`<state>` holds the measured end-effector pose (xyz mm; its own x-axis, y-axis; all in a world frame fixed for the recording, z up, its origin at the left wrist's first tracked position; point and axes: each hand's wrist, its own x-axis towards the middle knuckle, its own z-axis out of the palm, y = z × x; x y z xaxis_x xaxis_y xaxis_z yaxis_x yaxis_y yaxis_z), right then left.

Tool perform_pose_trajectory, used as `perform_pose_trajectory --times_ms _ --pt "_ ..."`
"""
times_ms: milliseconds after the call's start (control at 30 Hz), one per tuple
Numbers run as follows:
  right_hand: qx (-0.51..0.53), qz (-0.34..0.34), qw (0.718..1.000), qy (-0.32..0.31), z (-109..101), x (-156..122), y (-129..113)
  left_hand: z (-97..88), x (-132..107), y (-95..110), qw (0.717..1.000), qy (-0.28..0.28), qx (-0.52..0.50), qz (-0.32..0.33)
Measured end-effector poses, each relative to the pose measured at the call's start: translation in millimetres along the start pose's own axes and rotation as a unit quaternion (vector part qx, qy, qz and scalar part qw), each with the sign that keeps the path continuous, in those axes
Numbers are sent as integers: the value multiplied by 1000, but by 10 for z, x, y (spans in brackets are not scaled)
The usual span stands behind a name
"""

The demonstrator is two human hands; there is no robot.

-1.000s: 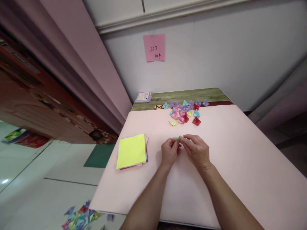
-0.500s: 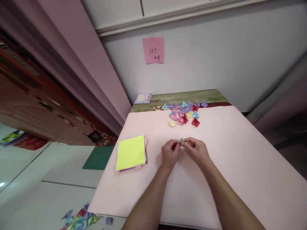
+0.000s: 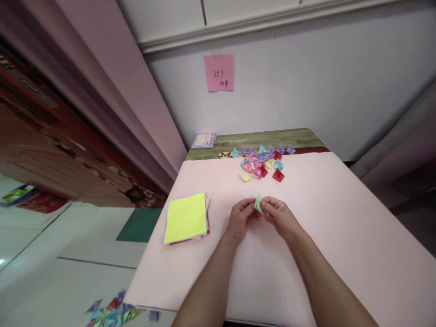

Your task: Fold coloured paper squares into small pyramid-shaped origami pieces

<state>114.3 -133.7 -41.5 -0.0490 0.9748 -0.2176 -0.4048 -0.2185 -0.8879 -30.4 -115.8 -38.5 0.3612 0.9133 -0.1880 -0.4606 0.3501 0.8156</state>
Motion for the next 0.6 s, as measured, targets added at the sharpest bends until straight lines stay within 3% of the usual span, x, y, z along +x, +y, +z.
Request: perform_pose_trajectory --times_ms 267,467,600 --pt "6 10 1000 -6 12 -11 -35 -25 14 23 999 14 -48 -12" --pt "64 68 994 -55 -32 -21 -13 -77 -24 73 986 -90 -80 -112" --pt "70 80 993 -56 -34 -18 -11 -97 -27 47 985 -93 -79 -125"
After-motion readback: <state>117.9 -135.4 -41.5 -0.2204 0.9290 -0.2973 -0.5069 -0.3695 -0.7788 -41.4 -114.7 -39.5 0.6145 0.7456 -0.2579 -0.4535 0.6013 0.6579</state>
